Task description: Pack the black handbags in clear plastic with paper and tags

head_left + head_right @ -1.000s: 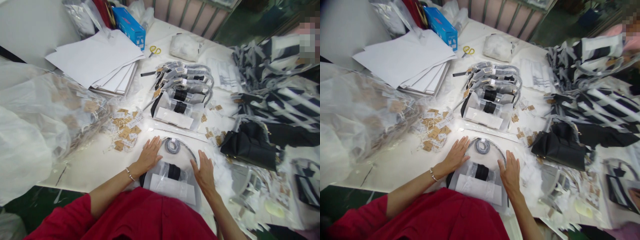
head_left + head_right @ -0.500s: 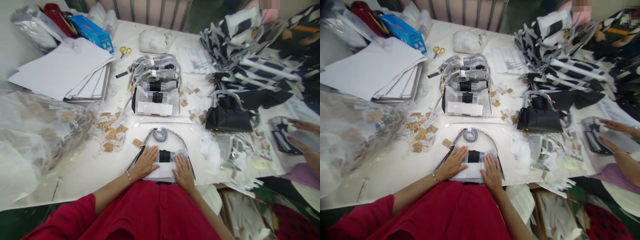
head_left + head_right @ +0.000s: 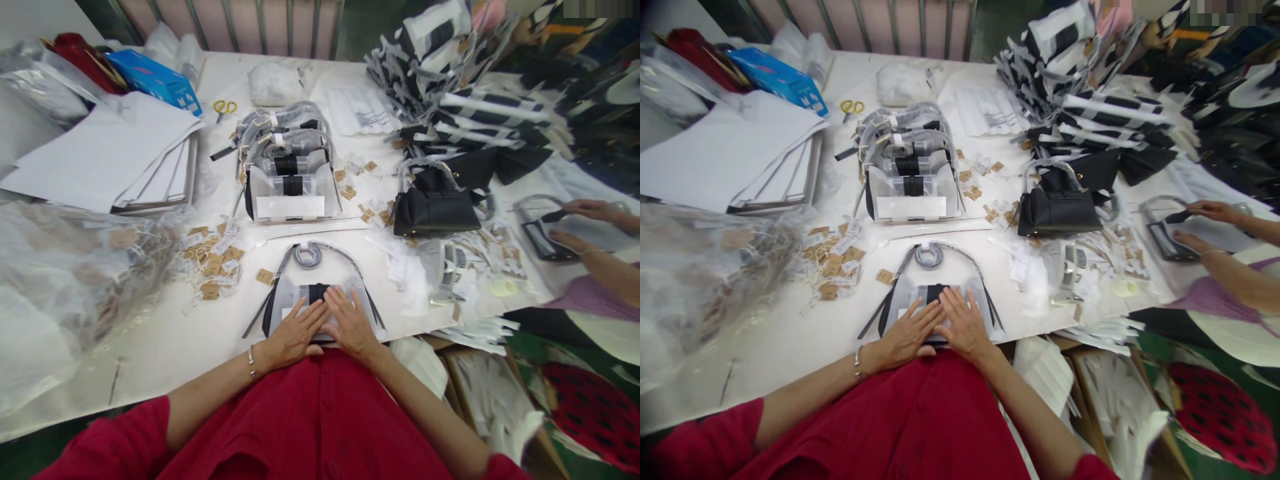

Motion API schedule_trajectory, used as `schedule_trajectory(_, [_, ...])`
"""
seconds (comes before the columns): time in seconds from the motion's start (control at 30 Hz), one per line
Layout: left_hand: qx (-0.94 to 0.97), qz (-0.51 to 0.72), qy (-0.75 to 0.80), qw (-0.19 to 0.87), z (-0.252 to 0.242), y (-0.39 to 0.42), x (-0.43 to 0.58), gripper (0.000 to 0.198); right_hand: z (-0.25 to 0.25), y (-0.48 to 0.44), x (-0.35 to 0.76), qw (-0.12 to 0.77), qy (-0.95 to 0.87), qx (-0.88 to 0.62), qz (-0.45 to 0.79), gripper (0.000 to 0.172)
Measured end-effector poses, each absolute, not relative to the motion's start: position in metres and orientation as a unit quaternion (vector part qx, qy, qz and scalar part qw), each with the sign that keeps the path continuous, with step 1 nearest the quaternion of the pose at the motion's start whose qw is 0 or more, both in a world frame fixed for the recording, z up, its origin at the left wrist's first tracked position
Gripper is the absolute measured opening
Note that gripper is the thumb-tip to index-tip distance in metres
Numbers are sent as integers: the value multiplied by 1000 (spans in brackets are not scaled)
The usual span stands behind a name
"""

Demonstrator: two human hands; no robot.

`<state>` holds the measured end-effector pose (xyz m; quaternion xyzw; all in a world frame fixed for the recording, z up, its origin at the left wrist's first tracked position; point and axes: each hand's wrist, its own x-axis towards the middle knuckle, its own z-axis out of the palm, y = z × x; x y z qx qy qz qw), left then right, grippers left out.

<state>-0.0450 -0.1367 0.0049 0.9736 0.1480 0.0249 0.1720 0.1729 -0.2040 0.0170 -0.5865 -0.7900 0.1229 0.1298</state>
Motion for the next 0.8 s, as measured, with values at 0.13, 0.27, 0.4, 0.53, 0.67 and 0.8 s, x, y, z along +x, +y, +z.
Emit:
schedule_trajectory(0.13, [977, 19, 146, 151, -15, -148, -45, 75, -5, -221, 158, 112, -819, -554, 98, 80])
schedule_trajectory(0.27, [978, 22, 160, 132, -30, -155, -45, 64, -27, -227, 160, 127, -819, -556, 67, 78])
schedule_trajectory(0.4, [979, 44, 159, 118, -39, -157, -45, 60, -40, -227, 162, 137, -825, -546, 52, 76])
schedule_trajectory(0.53, [978, 54, 161, 120, -41, -157, -44, 60, -46, -226, 161, 153, -821, -549, 37, 74])
schedule_trajectory(0.67, [976, 50, 166, 128, -35, -155, -43, 62, -38, -222, 159, 142, -820, -554, 40, 74])
schedule_trajectory(0.8, [975, 62, 159, 143, -21, -151, -50, 71, -11, -226, 167, 123, -831, -540, 53, 76])
